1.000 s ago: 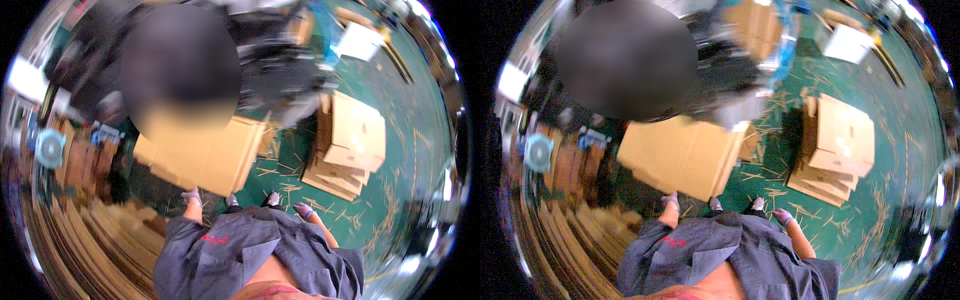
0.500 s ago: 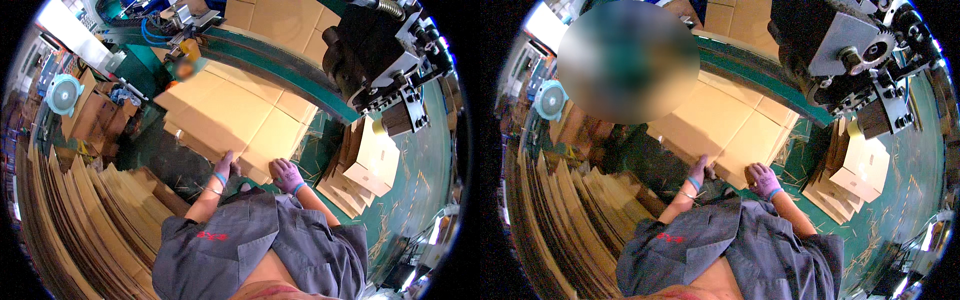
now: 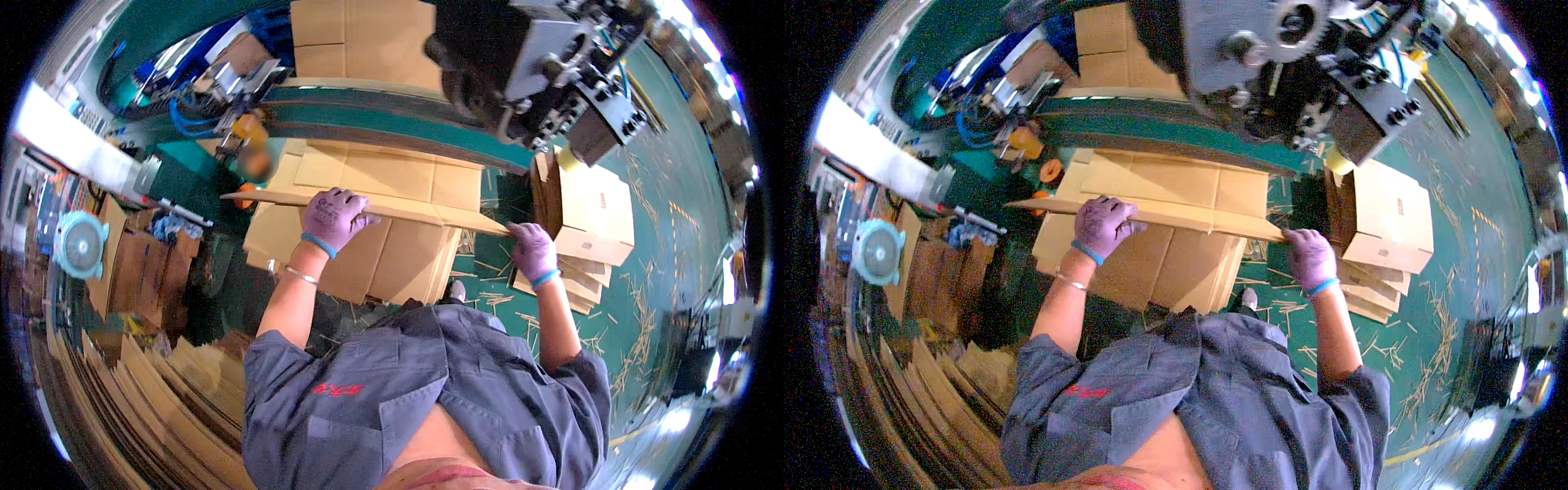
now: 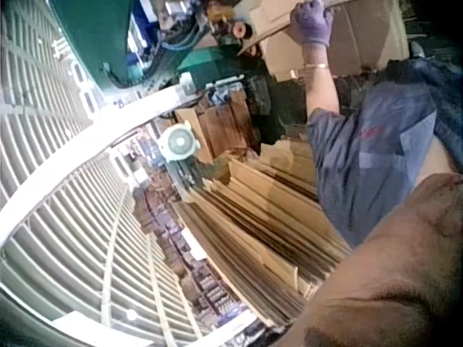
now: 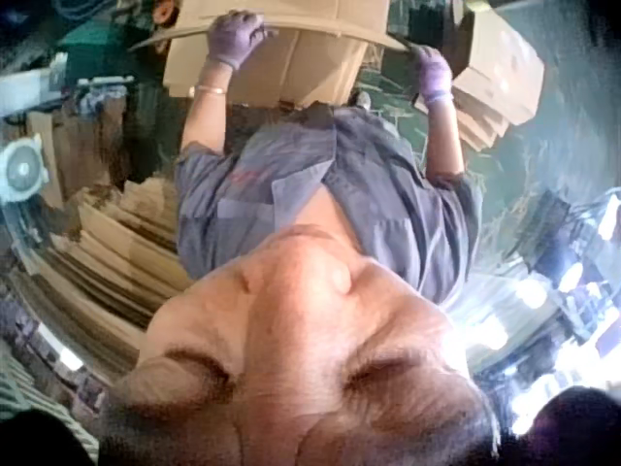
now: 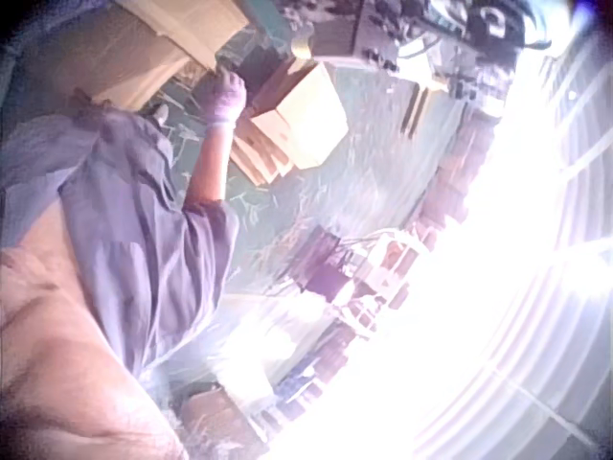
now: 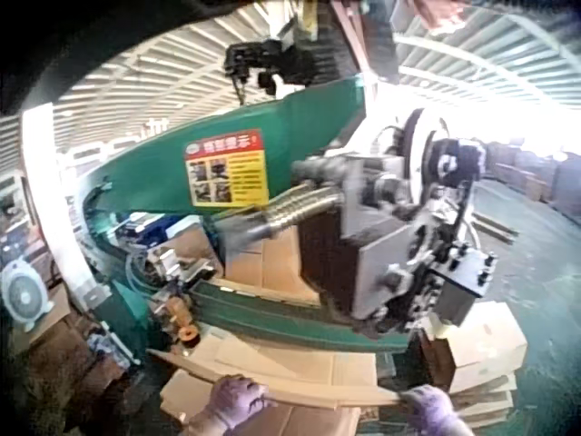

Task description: The person takes stacks of flat cardboard sheets from a pallet and feeds them individually into a stapling machine. After stapling the edges of the boxes, the person moves to a nearby table to review and write on several documents and a clipboard.

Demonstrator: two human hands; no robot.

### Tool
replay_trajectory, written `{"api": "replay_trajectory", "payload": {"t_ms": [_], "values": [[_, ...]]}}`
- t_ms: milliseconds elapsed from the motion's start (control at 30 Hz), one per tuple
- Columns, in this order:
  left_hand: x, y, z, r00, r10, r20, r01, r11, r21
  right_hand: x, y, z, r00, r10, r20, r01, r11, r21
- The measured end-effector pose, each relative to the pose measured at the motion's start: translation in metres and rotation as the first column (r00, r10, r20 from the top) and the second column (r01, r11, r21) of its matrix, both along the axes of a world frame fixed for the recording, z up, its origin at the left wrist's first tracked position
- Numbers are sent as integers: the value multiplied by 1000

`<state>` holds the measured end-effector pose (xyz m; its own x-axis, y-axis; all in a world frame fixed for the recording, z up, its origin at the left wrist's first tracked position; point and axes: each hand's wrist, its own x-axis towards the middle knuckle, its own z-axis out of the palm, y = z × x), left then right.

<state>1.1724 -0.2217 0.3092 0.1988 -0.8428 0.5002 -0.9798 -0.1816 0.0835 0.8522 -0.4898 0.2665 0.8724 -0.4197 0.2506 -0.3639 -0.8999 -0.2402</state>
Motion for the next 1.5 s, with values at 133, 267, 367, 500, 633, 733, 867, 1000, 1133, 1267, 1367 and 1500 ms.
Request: {"api": "replay_trajectory", "payload": {"t_ms": [133,267,367,500,633,733,867,1000,1133,1267,1367,1500], "values": [[39,-37,-27,687,166,-707,80,950,301,16,5,-2,998,53,25,-51,996,-73],[19,-36,-17,987,-59,-152,46,995,-88,17,-13,-6,994,24,-105,-29,998,-48],[-1,-6,-31,935,81,345,-17,983,-184,16,-29,-15,995,-54,-86,54,999,4],[18,-11,-32,927,109,358,-178,970,167,13,-29,-15,997,52,-63,-51,998,24],[-18,-50,40,964,80,252,-198,852,484,-32,-58,32,989,-7,146,6,1000,11],[-59,-82,101,932,9,361,-129,943,308,-69,-90,82,862,-18,506,-29,996,84],[-18,-120,74,941,185,284,-205,978,43,-76,-139,94,660,-83,747,-362,835,414],[1,-134,82,943,213,257,-225,974,19,-40,-200,48,659,-287,695,-726,-1,687],[-16,-122,101,920,265,288,-299,951,81,45,-301,27,646,-653,396,-506,23,862],[-20,-120,108,916,282,286,-324,940,110,115,-425,-12,413,-874,256,-681,-110,724],[-21,-122,113,915,284,286,-331,934,132,138,-439,-23,444,-880,170,-636,-175,752],[-14,-119,108,923,282,262,-324,937,134,107,-363,-29,514,-789,337,-668,-122,734]]}}
